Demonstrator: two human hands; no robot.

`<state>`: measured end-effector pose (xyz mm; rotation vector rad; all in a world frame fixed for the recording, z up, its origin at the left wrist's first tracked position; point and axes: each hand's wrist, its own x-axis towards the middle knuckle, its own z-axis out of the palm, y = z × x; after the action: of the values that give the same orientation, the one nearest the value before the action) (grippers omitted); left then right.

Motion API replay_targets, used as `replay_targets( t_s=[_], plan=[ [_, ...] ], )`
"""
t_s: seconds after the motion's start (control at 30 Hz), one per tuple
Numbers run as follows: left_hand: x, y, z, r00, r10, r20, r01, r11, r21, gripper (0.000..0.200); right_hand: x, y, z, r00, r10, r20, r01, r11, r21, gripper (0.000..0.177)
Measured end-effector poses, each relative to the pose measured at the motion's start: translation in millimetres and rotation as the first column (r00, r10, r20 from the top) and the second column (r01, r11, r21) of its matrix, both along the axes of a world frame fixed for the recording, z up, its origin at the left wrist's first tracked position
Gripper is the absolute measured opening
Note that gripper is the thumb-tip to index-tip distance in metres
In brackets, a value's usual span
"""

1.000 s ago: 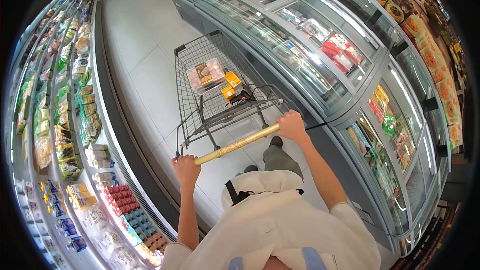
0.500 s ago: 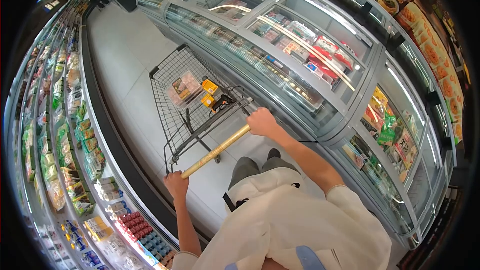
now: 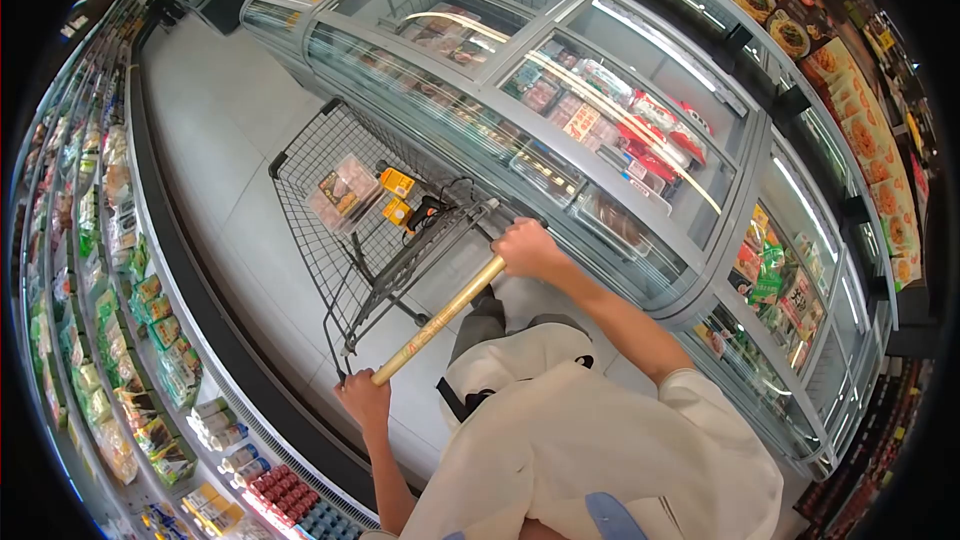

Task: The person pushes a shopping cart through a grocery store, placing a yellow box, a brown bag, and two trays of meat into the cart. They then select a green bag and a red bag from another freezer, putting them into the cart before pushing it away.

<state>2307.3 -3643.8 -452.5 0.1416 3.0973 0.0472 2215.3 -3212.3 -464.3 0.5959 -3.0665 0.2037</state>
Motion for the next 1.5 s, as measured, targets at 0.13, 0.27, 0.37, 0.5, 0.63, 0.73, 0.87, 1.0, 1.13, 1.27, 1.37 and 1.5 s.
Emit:
replay_targets(
  t_s=[0.13,0.27,0.37,0.5,0.63,0.73,0.87,1.0,1.13,1.27,1.37,1.5],
  plan=[
    [-17.5,-20.2,1.3,0.999,-0.040,0.014,0.040,0.998,0.044,0.016,-18.4,-12.0,3.2,0.999,-0.005,-0.052,0.004,1.000,-0.009,0.004],
    [-32.0,-20.0,5.4,0.999,-0.034,0.042,0.031,0.997,0.069,0.017,-34.6,-12.0,7.1,0.998,0.007,-0.055,-0.008,1.000,-0.015,0.004],
    [-35.9,-36.7,12.8,0.998,-0.029,0.062,0.024,0.996,0.084,0.017,-34.7,-28.9,20.7,0.996,0.013,-0.085,-0.013,1.000,-0.003,0.005],
    [-47.3,-36.3,6.9,0.999,-0.018,0.046,0.015,0.997,0.074,0.017,-49.1,-28.8,17.8,0.994,0.003,-0.107,-0.005,1.000,-0.024,0.007],
    [-43.6,-58.3,11.3,1.000,0.000,0.020,-0.002,0.997,0.082,0.017,-44.1,-50.1,28.7,0.996,-0.002,-0.092,-0.001,1.000,-0.029,0.008],
    [-49.9,-54.3,7.6,0.999,0.015,0.044,-0.018,0.998,0.066,0.017,-52.3,-44.8,22.6,0.995,0.017,-0.095,-0.022,0.998,-0.052,0.009],
    [-45.9,-75.4,15.2,0.998,0.010,0.068,-0.014,0.998,0.056,0.015,-43.6,-66.0,32.8,0.989,0.019,-0.150,-0.028,0.998,-0.061,0.009],
    [-38.2,-93.5,12.6,1.000,-0.009,0.002,0.009,0.997,0.080,0.015,-35.7,-82.4,55.4,0.987,0.032,-0.155,-0.041,0.998,-0.054,0.009],
    [-40.1,-89.1,15.6,1.000,-0.008,0.022,0.006,0.997,0.083,0.014,-39.0,-79.3,52.1,0.995,0.035,-0.094,-0.041,0.997,-0.058,0.009],
    [-24.6,-112.2,17.8,0.999,-0.003,-0.036,0.009,0.987,0.160,0.014,-26.0,-103.5,77.0,0.999,0.030,-0.017,-0.030,1.000,0.008,0.009],
    [-30.5,-106.4,19.1,1.000,0.001,-0.028,0.003,0.990,0.142,0.014,-33.7,-97.3,65.6,0.996,0.064,-0.066,-0.066,0.997,-0.033,0.009],
    [-23.5,-127.3,22.6,1.000,0.009,0.004,-0.010,0.991,0.130,0.012,-24.8,-117.6,69.0,0.997,0.058,-0.058,-0.058,0.998,0.000,0.009]
  ],
)
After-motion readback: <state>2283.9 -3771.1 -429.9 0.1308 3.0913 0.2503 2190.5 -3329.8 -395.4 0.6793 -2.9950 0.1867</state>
